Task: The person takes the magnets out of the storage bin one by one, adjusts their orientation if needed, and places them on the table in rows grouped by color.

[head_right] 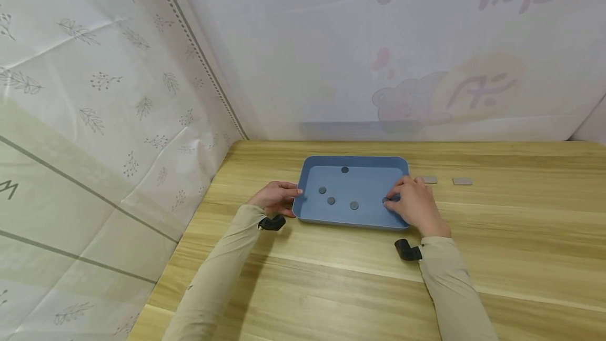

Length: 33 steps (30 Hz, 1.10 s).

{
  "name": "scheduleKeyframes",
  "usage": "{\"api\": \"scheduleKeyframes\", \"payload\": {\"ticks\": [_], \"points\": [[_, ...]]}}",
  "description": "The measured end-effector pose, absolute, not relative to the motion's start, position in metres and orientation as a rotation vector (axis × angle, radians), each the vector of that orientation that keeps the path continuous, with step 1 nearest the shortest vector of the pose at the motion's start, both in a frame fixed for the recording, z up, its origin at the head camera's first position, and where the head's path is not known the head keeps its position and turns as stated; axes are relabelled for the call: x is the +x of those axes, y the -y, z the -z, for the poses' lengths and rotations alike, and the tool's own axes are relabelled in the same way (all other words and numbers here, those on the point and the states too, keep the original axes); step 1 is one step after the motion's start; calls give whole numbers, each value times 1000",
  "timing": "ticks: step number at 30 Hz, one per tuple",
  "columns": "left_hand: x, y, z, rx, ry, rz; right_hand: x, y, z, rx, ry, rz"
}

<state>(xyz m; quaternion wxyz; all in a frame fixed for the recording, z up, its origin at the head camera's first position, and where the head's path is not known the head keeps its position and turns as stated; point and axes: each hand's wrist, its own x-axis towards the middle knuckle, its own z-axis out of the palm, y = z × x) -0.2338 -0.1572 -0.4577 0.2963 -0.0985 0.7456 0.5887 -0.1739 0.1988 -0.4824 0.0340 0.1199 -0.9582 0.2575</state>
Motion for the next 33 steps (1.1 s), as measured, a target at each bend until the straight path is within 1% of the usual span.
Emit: {"api": "scheduleKeyframes", "payload": {"ticks": [5, 33], "points": [[-233, 157, 457, -258, -1989, -1565, -174, -199, 482, 326, 2958, -816], [-233, 156, 457, -267, -2008, -1555, -174, -198, 486, 295, 2925, -818]]}}
